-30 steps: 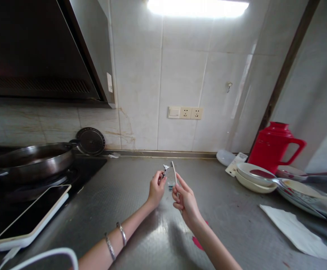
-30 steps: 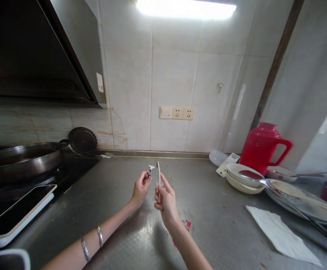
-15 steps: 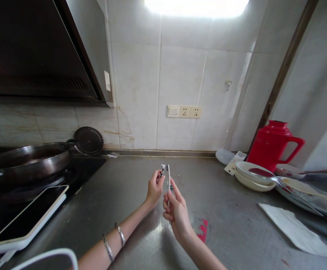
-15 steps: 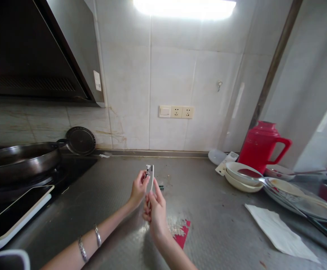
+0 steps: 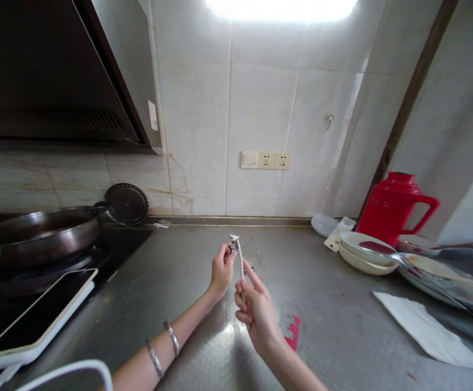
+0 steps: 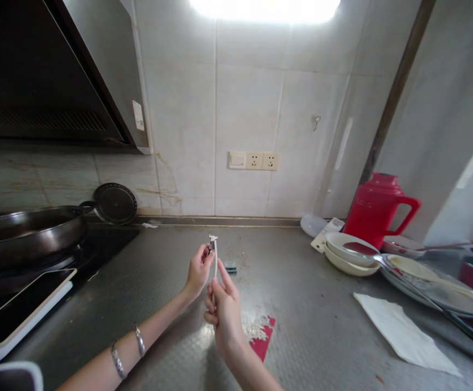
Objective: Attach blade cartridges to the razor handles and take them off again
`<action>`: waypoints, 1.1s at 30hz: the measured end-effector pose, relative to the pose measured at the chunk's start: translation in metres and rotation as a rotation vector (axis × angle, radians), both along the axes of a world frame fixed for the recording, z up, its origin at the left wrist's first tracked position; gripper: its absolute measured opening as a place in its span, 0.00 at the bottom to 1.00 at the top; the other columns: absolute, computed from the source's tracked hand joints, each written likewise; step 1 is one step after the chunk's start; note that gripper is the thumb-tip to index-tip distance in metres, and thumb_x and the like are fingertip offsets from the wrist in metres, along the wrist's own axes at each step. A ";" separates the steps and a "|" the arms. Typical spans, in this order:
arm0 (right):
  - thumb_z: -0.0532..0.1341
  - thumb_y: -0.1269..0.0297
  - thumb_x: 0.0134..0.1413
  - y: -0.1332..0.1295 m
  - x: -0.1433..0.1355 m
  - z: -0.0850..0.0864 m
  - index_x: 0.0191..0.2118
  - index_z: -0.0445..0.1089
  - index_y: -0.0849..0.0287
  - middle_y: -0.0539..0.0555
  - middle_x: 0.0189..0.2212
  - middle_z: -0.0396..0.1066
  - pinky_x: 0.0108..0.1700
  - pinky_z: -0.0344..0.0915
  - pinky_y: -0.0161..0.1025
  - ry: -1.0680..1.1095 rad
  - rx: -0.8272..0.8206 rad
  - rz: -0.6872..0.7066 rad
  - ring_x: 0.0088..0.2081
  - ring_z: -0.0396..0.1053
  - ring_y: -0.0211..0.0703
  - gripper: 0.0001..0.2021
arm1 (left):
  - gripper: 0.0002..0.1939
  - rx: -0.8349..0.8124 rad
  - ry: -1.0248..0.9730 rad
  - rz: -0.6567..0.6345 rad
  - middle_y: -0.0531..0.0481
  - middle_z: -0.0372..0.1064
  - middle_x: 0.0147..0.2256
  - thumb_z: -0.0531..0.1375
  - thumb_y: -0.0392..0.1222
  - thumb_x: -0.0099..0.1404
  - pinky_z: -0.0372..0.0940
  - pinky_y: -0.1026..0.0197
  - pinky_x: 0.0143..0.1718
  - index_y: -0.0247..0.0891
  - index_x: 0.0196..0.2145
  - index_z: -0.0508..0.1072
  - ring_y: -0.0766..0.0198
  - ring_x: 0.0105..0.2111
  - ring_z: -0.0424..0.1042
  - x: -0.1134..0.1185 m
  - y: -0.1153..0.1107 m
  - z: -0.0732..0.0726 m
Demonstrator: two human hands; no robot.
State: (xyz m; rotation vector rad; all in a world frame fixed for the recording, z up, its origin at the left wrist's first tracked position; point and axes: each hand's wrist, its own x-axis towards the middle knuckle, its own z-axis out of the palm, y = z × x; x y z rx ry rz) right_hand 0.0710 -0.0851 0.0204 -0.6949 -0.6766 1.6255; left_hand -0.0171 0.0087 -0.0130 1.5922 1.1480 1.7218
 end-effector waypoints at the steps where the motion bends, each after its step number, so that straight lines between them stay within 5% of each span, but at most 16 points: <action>1: 0.63 0.62 0.41 0.003 0.002 0.002 0.58 0.54 0.48 0.43 0.21 0.56 0.16 0.34 0.26 0.012 0.014 -0.035 0.16 0.45 0.26 0.35 | 0.08 -0.003 -0.002 -0.013 0.55 0.60 0.25 0.53 0.43 0.59 0.57 0.68 0.30 0.38 0.34 0.65 0.69 0.26 0.60 0.000 0.000 0.000; 10: 0.63 0.59 0.41 0.001 0.001 -0.001 0.57 0.55 0.47 0.43 0.21 0.55 0.16 0.34 0.27 -0.007 -0.005 -0.013 0.16 0.44 0.26 0.34 | 0.09 -0.008 -0.026 -0.037 0.55 0.61 0.25 0.53 0.45 0.59 0.57 0.68 0.29 0.37 0.34 0.66 0.68 0.26 0.61 0.002 -0.001 0.001; 16: 0.63 0.62 0.41 0.012 0.005 0.004 0.57 0.54 0.47 0.43 0.20 0.54 0.16 0.36 0.26 0.038 0.037 -0.136 0.16 0.44 0.26 0.34 | 0.10 -0.004 0.004 -0.065 0.54 0.62 0.27 0.54 0.45 0.59 0.57 0.68 0.30 0.37 0.36 0.66 0.68 0.27 0.62 0.002 -0.001 0.000; 21: 0.63 0.61 0.42 -0.003 -0.001 -0.007 0.58 0.54 0.47 0.43 0.21 0.54 0.16 0.33 0.26 0.025 -0.026 -0.015 0.16 0.43 0.25 0.34 | 0.09 -0.022 -0.005 -0.053 0.55 0.61 0.25 0.53 0.43 0.59 0.56 0.68 0.29 0.37 0.36 0.66 0.69 0.26 0.61 0.000 0.000 0.002; 28: 0.64 0.64 0.41 0.008 0.007 0.004 0.57 0.55 0.49 0.43 0.20 0.54 0.16 0.34 0.25 0.057 0.006 -0.086 0.16 0.44 0.25 0.34 | 0.10 -0.014 0.007 -0.086 0.53 0.64 0.27 0.53 0.45 0.59 0.57 0.67 0.30 0.36 0.36 0.67 0.68 0.28 0.62 0.001 -0.001 -0.001; 33: 0.63 0.62 0.42 -0.003 0.001 -0.008 0.58 0.53 0.48 0.42 0.20 0.54 0.16 0.33 0.25 0.029 -0.043 -0.014 0.15 0.43 0.25 0.34 | 0.10 -0.014 0.019 -0.081 0.53 0.63 0.26 0.52 0.42 0.60 0.57 0.67 0.29 0.36 0.37 0.67 0.69 0.26 0.61 0.000 0.002 -0.004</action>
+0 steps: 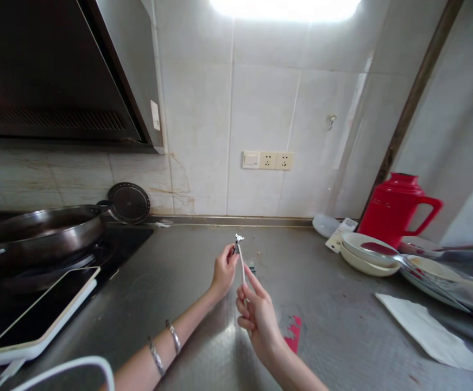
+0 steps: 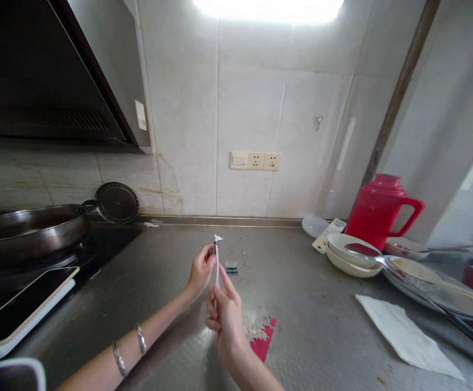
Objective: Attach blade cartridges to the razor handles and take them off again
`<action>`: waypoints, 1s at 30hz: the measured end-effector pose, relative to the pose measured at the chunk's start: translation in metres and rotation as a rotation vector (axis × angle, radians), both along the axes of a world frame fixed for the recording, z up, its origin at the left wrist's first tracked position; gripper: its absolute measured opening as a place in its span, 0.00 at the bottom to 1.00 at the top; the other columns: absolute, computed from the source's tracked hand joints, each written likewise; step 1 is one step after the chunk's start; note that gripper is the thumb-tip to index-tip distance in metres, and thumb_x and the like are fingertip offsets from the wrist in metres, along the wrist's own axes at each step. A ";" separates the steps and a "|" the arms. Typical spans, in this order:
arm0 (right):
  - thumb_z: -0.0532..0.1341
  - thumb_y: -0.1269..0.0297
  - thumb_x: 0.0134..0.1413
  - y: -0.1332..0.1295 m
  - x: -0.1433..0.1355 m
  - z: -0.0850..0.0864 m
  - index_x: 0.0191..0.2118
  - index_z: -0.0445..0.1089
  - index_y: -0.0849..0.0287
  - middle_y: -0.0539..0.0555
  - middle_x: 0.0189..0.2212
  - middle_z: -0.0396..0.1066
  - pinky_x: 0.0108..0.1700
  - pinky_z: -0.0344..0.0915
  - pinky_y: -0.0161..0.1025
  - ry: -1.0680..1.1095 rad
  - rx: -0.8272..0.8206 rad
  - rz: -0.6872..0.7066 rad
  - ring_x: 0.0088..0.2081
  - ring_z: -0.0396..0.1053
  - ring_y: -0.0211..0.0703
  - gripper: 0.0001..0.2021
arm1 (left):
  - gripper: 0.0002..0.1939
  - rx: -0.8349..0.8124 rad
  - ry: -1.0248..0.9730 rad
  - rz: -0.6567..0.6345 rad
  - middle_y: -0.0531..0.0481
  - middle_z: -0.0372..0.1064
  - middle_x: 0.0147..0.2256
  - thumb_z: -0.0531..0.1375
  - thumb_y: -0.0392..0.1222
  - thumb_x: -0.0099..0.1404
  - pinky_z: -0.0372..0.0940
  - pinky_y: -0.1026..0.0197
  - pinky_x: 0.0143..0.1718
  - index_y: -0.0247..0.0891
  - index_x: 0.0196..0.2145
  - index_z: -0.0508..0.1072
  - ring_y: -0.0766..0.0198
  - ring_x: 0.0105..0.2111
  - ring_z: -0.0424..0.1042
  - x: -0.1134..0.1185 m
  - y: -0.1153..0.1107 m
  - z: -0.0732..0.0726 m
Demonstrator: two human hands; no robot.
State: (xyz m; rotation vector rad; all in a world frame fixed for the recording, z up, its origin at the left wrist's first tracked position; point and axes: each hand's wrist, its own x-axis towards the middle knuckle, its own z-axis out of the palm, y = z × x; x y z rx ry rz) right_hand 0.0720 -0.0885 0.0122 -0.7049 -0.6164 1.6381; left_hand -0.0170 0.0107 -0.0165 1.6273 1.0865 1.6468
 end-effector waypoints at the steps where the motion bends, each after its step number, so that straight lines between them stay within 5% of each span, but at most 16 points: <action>1: 0.63 0.62 0.42 -0.001 0.000 -0.001 0.58 0.54 0.48 0.42 0.20 0.54 0.16 0.34 0.25 -0.004 -0.001 0.005 0.15 0.43 0.25 0.34 | 0.10 -0.002 0.002 0.000 0.54 0.62 0.26 0.52 0.42 0.60 0.56 0.67 0.29 0.36 0.37 0.67 0.69 0.26 0.60 0.000 0.000 0.000; 6: 0.63 0.64 0.42 0.010 0.005 0.006 0.57 0.55 0.48 0.42 0.20 0.55 0.15 0.36 0.25 0.009 0.060 -0.095 0.16 0.44 0.26 0.34 | 0.11 -0.014 0.017 -0.037 0.54 0.60 0.24 0.52 0.45 0.61 0.56 0.68 0.27 0.35 0.36 0.67 0.69 0.24 0.60 0.001 -0.002 -0.002; 24: 0.64 0.61 0.41 0.004 -0.001 0.001 0.58 0.54 0.47 0.42 0.21 0.54 0.16 0.36 0.26 0.016 0.021 -0.047 0.16 0.43 0.25 0.35 | 0.12 -0.018 0.006 -0.013 0.55 0.60 0.23 0.52 0.45 0.61 0.56 0.68 0.27 0.36 0.37 0.67 0.69 0.23 0.60 0.000 -0.001 -0.002; 30: 0.64 0.61 0.41 0.010 -0.001 0.004 0.59 0.52 0.47 0.42 0.21 0.54 0.16 0.38 0.26 0.013 0.067 -0.140 0.16 0.45 0.26 0.36 | 0.11 -0.014 0.003 -0.040 0.54 0.62 0.24 0.52 0.46 0.61 0.56 0.68 0.27 0.36 0.36 0.67 0.69 0.24 0.61 0.002 -0.001 -0.003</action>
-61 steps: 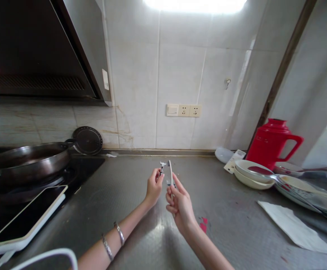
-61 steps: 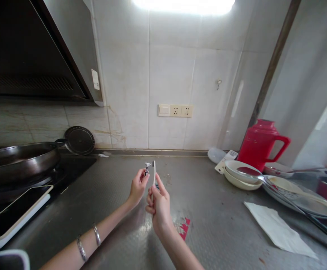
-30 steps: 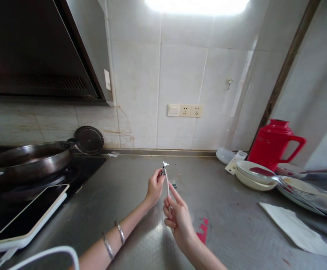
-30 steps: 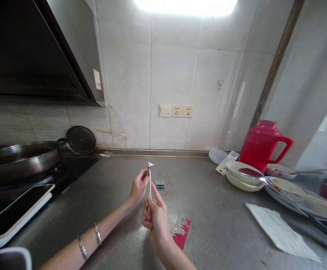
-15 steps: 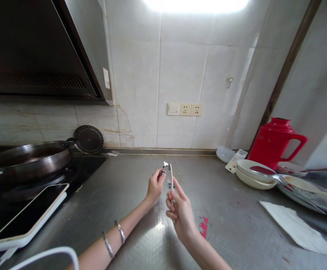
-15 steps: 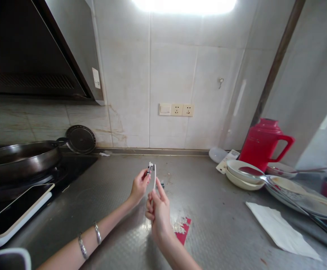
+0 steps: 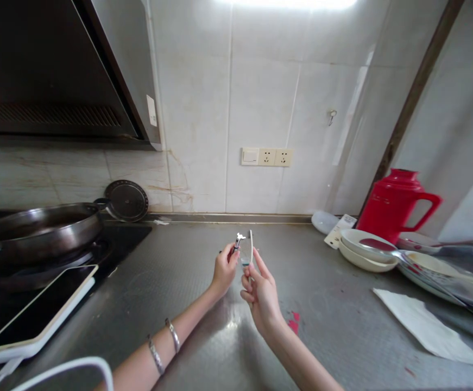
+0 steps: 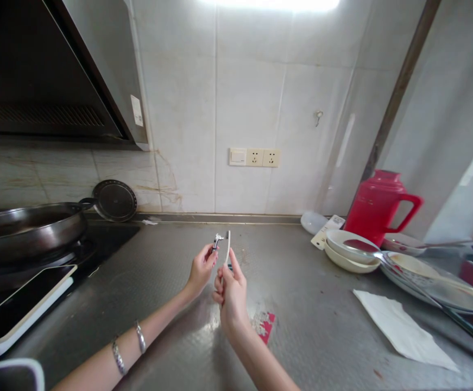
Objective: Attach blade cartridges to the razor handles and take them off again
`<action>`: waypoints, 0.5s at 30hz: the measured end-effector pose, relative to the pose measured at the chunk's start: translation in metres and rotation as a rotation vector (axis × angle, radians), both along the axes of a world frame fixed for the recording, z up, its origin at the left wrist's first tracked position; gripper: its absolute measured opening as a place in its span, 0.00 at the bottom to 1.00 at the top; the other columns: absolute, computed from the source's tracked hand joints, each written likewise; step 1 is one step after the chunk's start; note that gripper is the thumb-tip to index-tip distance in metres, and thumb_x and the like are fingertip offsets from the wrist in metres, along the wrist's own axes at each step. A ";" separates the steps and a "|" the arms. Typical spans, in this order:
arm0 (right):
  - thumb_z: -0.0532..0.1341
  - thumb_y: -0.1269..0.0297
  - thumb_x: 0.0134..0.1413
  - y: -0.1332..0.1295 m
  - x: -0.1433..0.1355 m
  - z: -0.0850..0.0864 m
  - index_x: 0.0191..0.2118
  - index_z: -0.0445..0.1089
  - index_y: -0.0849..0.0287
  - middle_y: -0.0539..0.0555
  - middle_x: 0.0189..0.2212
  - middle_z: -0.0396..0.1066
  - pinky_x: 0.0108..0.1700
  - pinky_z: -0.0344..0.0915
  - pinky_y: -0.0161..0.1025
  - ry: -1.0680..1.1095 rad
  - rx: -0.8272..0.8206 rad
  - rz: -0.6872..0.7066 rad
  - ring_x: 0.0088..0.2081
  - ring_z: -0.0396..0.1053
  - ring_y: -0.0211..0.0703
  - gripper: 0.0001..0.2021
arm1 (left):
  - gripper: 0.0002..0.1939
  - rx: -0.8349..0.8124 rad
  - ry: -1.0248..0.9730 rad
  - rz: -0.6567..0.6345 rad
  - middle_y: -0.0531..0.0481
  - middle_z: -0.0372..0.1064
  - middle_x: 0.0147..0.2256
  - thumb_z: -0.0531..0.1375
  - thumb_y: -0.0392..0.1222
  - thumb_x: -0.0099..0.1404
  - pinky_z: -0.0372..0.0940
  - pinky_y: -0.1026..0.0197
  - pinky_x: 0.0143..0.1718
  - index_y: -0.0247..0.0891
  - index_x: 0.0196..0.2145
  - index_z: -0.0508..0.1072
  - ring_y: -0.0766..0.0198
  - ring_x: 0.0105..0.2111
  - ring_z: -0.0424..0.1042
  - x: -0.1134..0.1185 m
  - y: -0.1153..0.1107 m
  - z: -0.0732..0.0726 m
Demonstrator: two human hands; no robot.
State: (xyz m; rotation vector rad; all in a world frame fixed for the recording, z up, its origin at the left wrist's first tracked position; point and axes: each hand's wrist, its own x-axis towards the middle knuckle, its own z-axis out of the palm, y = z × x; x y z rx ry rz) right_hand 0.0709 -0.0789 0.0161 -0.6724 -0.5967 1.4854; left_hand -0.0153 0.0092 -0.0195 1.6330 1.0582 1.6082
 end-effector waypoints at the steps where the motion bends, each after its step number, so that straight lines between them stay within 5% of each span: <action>1: 0.64 0.60 0.41 -0.002 -0.002 -0.002 0.59 0.51 0.47 0.42 0.20 0.54 0.16 0.37 0.26 -0.002 -0.006 0.009 0.16 0.45 0.26 0.37 | 0.11 -0.002 -0.004 -0.001 0.54 0.61 0.24 0.52 0.46 0.61 0.56 0.68 0.27 0.36 0.37 0.67 0.69 0.24 0.61 0.000 0.000 0.000; 6: 0.63 0.58 0.42 -0.012 -0.010 -0.007 0.60 0.48 0.48 0.42 0.19 0.52 0.17 0.37 0.27 -0.007 -0.007 0.094 0.16 0.43 0.26 0.38 | 0.10 0.006 -0.003 0.036 0.54 0.62 0.25 0.52 0.44 0.60 0.56 0.68 0.27 0.36 0.35 0.67 0.69 0.24 0.60 0.000 -0.001 0.001; 12: 0.63 0.60 0.42 0.002 -0.005 0.004 0.59 0.50 0.46 0.41 0.19 0.52 0.17 0.40 0.27 -0.006 0.051 -0.077 0.16 0.44 0.26 0.37 | 0.11 0.020 0.013 0.048 0.53 0.63 0.27 0.53 0.44 0.59 0.57 0.67 0.30 0.36 0.36 0.67 0.68 0.28 0.62 0.001 -0.003 0.003; 15: 0.63 0.59 0.42 -0.008 -0.012 0.001 0.60 0.49 0.47 0.41 0.19 0.51 0.17 0.39 0.27 0.002 0.007 0.014 0.16 0.43 0.26 0.38 | 0.10 0.017 -0.004 0.054 0.52 0.64 0.28 0.52 0.44 0.60 0.57 0.67 0.32 0.36 0.37 0.67 0.67 0.29 0.63 0.001 -0.002 0.003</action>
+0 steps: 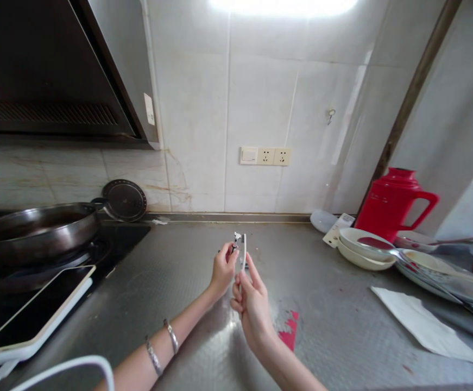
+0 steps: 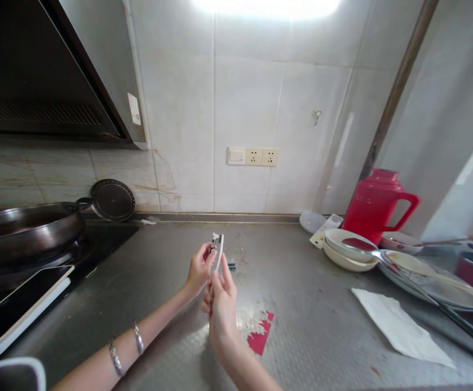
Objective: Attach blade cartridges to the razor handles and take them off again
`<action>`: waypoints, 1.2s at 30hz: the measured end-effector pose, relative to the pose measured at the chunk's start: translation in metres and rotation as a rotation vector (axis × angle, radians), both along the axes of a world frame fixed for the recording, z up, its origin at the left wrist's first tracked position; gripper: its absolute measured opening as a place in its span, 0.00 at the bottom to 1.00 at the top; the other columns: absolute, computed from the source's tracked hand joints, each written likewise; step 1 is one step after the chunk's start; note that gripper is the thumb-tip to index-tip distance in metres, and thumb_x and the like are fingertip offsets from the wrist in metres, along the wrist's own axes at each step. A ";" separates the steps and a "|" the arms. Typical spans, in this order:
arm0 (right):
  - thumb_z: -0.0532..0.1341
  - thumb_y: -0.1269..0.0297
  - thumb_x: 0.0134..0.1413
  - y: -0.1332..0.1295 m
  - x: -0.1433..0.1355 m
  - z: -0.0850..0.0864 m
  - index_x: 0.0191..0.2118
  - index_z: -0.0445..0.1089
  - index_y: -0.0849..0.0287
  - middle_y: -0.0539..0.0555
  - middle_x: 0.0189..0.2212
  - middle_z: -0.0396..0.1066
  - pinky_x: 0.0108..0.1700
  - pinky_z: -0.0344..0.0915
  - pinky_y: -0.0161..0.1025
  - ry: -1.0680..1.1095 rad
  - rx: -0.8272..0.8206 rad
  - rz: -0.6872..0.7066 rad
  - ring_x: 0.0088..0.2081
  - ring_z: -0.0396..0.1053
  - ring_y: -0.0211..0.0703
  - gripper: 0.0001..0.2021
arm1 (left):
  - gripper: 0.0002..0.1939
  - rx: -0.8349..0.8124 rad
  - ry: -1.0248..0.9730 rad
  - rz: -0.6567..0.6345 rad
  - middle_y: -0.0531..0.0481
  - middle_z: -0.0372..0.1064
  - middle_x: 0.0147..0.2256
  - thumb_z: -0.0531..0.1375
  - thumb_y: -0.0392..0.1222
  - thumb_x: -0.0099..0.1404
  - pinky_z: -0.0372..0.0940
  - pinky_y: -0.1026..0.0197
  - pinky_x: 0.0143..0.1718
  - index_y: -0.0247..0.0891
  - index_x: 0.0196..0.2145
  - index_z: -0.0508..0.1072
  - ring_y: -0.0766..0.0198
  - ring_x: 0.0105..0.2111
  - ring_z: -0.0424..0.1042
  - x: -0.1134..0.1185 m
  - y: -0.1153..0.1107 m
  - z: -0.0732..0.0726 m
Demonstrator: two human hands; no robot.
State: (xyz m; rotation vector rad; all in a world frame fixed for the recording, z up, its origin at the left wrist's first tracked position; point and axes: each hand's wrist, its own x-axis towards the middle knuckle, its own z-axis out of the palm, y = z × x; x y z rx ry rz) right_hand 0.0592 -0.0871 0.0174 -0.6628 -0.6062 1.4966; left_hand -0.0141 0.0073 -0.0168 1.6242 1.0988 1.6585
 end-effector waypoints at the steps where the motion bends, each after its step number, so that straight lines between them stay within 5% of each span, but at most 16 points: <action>1: 0.63 0.59 0.42 -0.004 -0.002 -0.001 0.60 0.49 0.47 0.41 0.19 0.51 0.17 0.38 0.27 0.004 -0.017 0.035 0.16 0.43 0.26 0.38 | 0.10 -0.003 -0.006 0.008 0.52 0.64 0.28 0.52 0.43 0.60 0.57 0.67 0.32 0.36 0.36 0.67 0.67 0.29 0.63 0.000 0.001 0.000; 9: 0.64 0.59 0.42 0.007 0.001 0.005 0.59 0.50 0.46 0.42 0.19 0.51 0.18 0.40 0.27 0.019 0.020 -0.072 0.17 0.44 0.27 0.37 | 0.08 -0.007 0.009 0.021 0.53 0.64 0.27 0.53 0.43 0.59 0.57 0.67 0.31 0.37 0.35 0.66 0.67 0.28 0.63 0.001 0.000 0.001; 14: 0.63 0.57 0.43 -0.011 -0.012 -0.012 0.60 0.49 0.49 0.41 0.18 0.48 0.18 0.36 0.28 -0.044 -0.026 0.071 0.16 0.42 0.27 0.37 | 0.09 -0.020 0.004 0.023 0.54 0.62 0.25 0.53 0.44 0.60 0.56 0.67 0.30 0.37 0.35 0.66 0.68 0.27 0.61 -0.001 0.000 0.002; 17: 0.61 0.55 0.45 -0.012 -0.009 -0.005 0.59 0.52 0.51 0.42 0.19 0.50 0.18 0.36 0.29 -0.062 0.030 0.075 0.16 0.43 0.27 0.34 | 0.10 -0.039 0.012 0.029 0.54 0.62 0.25 0.53 0.45 0.59 0.56 0.67 0.29 0.37 0.35 0.67 0.68 0.26 0.61 -0.002 0.000 0.004; 20: 0.57 0.50 0.49 0.018 0.012 0.016 0.52 0.61 0.55 0.42 0.18 0.51 0.17 0.36 0.29 -0.117 0.174 -0.036 0.16 0.42 0.27 0.25 | 0.11 -0.026 0.003 0.003 0.53 0.62 0.26 0.51 0.46 0.61 0.56 0.67 0.29 0.37 0.36 0.66 0.68 0.26 0.61 -0.002 0.001 0.004; 24: 0.49 0.43 0.51 0.083 0.052 0.034 0.26 0.69 0.63 0.43 0.12 0.46 0.17 0.39 0.32 -0.364 0.329 -0.315 0.15 0.42 0.29 0.26 | 0.13 -0.070 0.003 -0.069 0.56 0.56 0.21 0.49 0.48 0.62 0.54 0.67 0.26 0.37 0.37 0.65 0.69 0.23 0.57 -0.002 0.006 0.001; 29: 0.46 0.40 0.49 0.138 0.080 0.007 0.11 0.60 0.60 0.47 0.09 0.49 0.22 0.45 0.34 -0.872 0.303 -0.455 0.16 0.49 0.33 0.31 | 0.15 -0.135 0.037 -0.134 0.57 0.57 0.21 0.50 0.51 0.61 0.54 0.67 0.27 0.37 0.37 0.66 0.68 0.23 0.58 -0.002 0.009 -0.002; 36: 0.45 0.41 0.49 0.146 0.079 -0.033 0.13 0.50 0.57 0.46 0.11 0.48 0.22 0.43 0.34 -1.087 0.244 -0.486 0.18 0.46 0.34 0.26 | 0.15 -0.197 0.031 -0.140 0.58 0.55 0.19 0.54 0.53 0.58 0.54 0.68 0.25 0.37 0.29 0.64 0.70 0.21 0.57 -0.001 0.007 -0.006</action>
